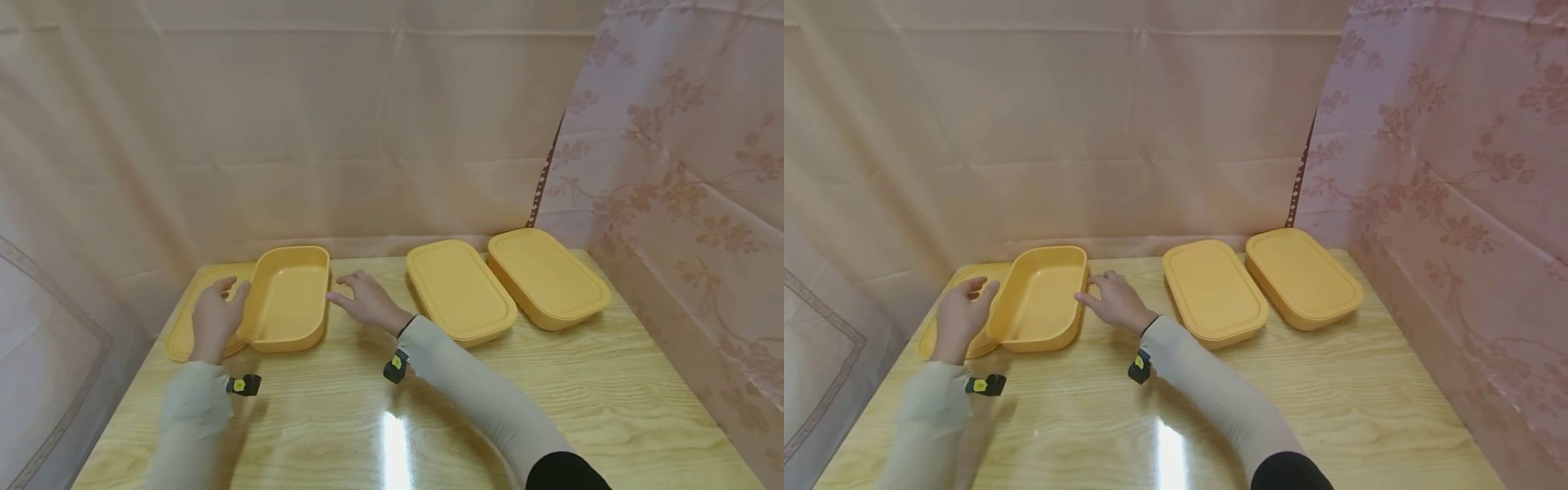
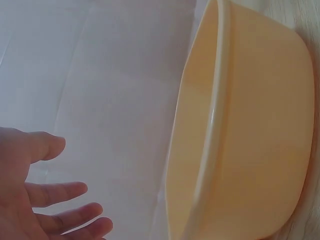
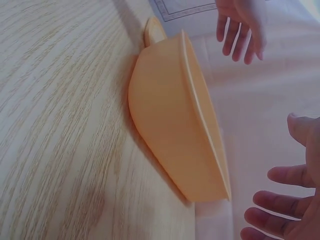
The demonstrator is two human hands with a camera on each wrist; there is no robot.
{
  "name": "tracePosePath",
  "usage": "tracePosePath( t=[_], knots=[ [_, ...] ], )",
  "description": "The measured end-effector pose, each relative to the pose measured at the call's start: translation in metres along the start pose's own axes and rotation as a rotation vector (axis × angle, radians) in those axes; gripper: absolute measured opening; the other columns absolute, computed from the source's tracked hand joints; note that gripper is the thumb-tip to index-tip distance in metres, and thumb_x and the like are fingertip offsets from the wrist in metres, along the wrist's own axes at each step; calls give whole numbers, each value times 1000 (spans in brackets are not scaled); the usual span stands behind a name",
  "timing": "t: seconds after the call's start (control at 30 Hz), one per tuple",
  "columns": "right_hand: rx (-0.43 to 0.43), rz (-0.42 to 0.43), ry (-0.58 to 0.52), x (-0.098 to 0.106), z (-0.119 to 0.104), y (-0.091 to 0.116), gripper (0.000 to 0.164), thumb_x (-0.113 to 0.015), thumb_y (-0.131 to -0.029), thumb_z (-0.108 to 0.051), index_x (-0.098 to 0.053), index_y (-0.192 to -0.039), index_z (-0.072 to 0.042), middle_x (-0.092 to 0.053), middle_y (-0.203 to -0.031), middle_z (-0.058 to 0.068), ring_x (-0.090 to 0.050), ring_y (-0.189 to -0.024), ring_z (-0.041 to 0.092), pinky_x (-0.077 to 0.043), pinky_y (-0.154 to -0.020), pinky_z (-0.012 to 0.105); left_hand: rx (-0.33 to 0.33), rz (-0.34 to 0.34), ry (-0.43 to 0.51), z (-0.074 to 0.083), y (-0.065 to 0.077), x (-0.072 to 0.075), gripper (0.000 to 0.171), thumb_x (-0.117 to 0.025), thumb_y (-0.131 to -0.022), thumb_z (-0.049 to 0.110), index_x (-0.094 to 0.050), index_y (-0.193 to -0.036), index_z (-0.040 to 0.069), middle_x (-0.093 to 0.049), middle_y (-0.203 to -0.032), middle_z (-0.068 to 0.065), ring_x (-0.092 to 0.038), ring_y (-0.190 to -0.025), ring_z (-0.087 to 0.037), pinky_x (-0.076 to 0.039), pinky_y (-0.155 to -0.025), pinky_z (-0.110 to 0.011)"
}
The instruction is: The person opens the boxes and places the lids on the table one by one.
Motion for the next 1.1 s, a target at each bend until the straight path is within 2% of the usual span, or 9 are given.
tracePosePath(
  t=[0.3,0.5,0.7,1.1],
  knots=[
    [3,48,-5,7,4,7,54,-53,-98,-44,-56,-134,-3,-57,-127,17,-55,-116,30,-46,-101,44,-16,-9,34,11,4,-5,60,-45,-101,43,-47,-141,-2,-47,-144,-26,-44,-130,-45,-35,-106,-60],
    [9,53,11,10,4,11,54,-52,-99,-44,-56,-134,-3,-58,-123,16,-56,-113,30,-47,-99,43,-32,19,51,18,7,-7,58,-47,-100,41,-49,-139,-2,-48,-142,-28,-46,-129,-45,-36,-105,-60],
    [-3,48,-8,13,5,15,55,-51,-99,-44,-54,-136,-3,-57,-127,18,-56,-116,32,-46,-100,45,-56,32,73,21,10,-13,55,-50,-99,38,-52,-135,-4,-50,-139,-29,-48,-126,-46,-38,-103,-60],
    [5,78,-38,25,7,20,52,-52,-100,-40,-55,-134,-2,-56,-132,19,-54,-122,35,-45,-103,47,-92,27,102,33,12,-24,51,-54,-98,35,-54,-135,-1,-50,-139,-27,-48,-126,-42,-39,-104,-57]
  ],
)
Point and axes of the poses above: each hand's wrist, its own y-axis away from the middle knuckle, its own x-axis out of the back of the hand, z = x × y, the point moved 7 cm from there along -y, towards the middle knuckle
